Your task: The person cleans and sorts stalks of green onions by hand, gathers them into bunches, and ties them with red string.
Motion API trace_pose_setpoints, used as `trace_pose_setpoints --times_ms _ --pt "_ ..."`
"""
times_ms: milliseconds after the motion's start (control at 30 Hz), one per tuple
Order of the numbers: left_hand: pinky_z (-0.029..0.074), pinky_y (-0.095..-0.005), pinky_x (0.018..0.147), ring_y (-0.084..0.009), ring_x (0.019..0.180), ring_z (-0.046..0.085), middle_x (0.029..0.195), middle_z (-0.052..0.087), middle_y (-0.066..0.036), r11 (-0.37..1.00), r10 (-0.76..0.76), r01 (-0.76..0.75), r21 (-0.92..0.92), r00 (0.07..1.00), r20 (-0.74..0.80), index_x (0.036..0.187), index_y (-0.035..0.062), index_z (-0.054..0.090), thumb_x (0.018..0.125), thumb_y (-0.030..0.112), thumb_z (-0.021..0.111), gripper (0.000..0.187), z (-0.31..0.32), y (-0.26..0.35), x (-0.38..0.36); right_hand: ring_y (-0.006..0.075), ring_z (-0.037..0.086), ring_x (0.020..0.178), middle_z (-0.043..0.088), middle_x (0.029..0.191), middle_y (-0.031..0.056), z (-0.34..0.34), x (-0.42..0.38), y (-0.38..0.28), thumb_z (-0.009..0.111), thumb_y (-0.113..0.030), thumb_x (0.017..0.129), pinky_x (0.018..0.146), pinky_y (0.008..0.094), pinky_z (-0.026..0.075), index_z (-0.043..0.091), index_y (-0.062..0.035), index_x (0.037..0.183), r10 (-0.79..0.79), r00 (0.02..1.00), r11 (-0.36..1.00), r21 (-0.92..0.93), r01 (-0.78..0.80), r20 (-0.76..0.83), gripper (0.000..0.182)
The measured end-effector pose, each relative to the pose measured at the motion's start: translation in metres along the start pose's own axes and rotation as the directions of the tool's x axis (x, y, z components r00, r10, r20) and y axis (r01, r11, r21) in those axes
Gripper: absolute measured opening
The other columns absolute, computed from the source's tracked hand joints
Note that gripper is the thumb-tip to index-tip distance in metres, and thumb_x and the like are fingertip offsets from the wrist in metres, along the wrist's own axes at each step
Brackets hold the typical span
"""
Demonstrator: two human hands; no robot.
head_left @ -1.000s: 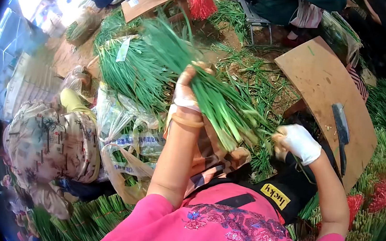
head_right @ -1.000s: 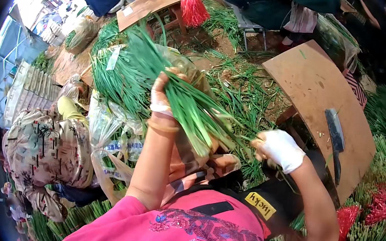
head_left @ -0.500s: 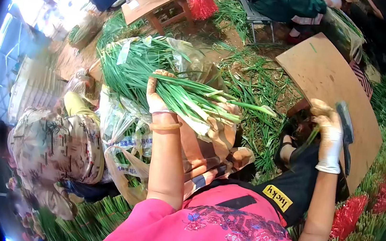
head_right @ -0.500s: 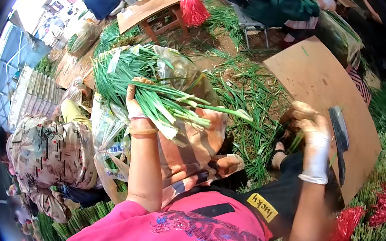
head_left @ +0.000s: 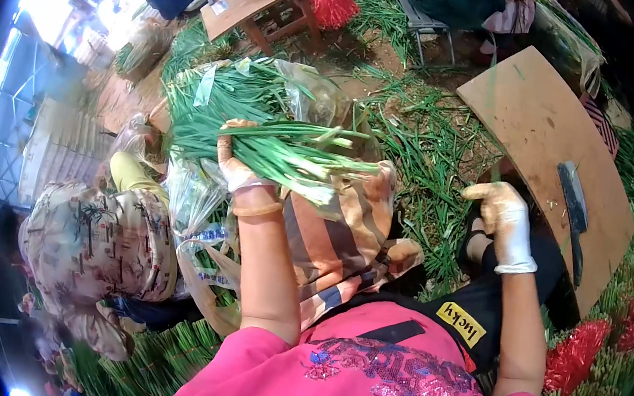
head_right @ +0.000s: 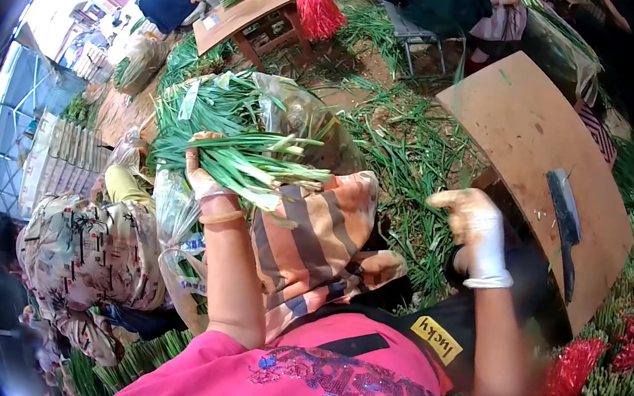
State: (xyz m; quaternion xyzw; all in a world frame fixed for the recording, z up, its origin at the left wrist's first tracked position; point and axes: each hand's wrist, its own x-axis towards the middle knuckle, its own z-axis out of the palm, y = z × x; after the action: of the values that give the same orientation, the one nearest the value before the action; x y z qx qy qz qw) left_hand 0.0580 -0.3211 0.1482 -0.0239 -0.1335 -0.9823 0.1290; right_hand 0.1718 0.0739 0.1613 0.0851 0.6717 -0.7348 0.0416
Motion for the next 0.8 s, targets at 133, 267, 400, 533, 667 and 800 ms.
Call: trace_pose_setpoints --times_ms 133,267,400,533,667,800 --pt "0.045 -0.0332 0.079 -0.0193 0.079 0.053 0.085 0.059 -0.006 0.999 -0.02 0.022 -0.032 0.998 0.062 0.086 0.0045 0.059 0.084 0.018 0.06 0.013 0.012 -0.036 -0.013 0.0012 0.044 0.054 0.063 0.081 0.0035 0.071 -0.013 0.004 0.058 -0.031 0.088 0.044 0.0148 0.031 0.058 -0.0018 0.106 0.055 0.964 0.943 0.304 -0.136 0.262 0.035" --pt "0.046 -0.0329 0.077 -0.0192 0.08 0.052 0.086 0.055 -0.005 0.998 -0.068 0.067 0.015 0.985 0.161 0.091 0.0045 0.056 0.083 0.015 0.062 0.014 0.03 -0.048 -0.033 0.0061 0.055 0.062 0.062 0.075 0.0026 0.097 -0.005 0.01 0.064 -0.009 0.081 0.051 0.0183 0.039 0.057 -0.0037 0.096 0.215 0.95 0.936 0.231 -0.266 0.225 0.018" --pt "0.048 -0.0312 0.07 -0.0177 0.079 0.052 0.086 0.053 -0.004 0.989 -0.125 0.107 0.105 0.975 0.183 0.092 0.0064 0.053 0.083 0.014 0.062 0.014 0.043 -0.045 -0.044 0.0072 0.052 0.057 0.06 0.071 0.002 0.091 -0.003 0.009 0.062 -0.008 0.083 0.054 0.0198 0.043 0.058 -0.0028 0.085 0.301 0.93 0.947 0.049 -0.317 0.21 0.007" --pt "0.049 -0.0334 0.071 -0.018 0.077 0.052 0.085 0.055 -0.003 0.977 -0.061 0.037 0.211 0.992 0.11 0.087 0.0069 0.055 0.082 0.012 0.062 0.01 0.042 -0.046 -0.044 0.005 0.048 0.055 0.059 0.072 0.0007 0.087 -0.005 0.013 0.061 -0.01 0.084 0.049 0.0178 0.038 0.059 -0.0057 0.086 0.284 0.947 0.929 0.2 -0.31 0.15 0.006" --pt "0.048 -0.0337 0.07 -0.0191 0.07 0.054 0.077 0.06 -0.005 0.998 0.06 -0.057 0.024 0.989 -0.138 0.076 0.0069 0.058 0.079 0.012 0.062 0.007 0.038 -0.033 -0.031 0.0043 0.045 0.056 0.06 0.078 0.0048 0.06 -0.012 0.001 0.055 -0.009 0.085 0.048 0.0164 0.036 0.055 -0.004 0.085 0.117 0.991 0.904 0.407 -0.131 0.058 0.005" --pt "0.047 -0.0335 0.069 -0.0198 0.067 0.053 0.073 0.058 -0.007 0.992 0.127 -0.123 0.039 0.984 -0.128 0.073 0.0055 0.056 0.077 0.01 0.058 0.006 0.007 0.01 -0.014 0.0062 0.042 0.051 0.05 0.07 0.003 -0.028 -0.01 0.003 0.054 -0.01 0.088 0.044 0.018 0.036 0.053 0.002 0.095 0.063 0.985 0.576 0.812 0.094 -0.159 0.013"
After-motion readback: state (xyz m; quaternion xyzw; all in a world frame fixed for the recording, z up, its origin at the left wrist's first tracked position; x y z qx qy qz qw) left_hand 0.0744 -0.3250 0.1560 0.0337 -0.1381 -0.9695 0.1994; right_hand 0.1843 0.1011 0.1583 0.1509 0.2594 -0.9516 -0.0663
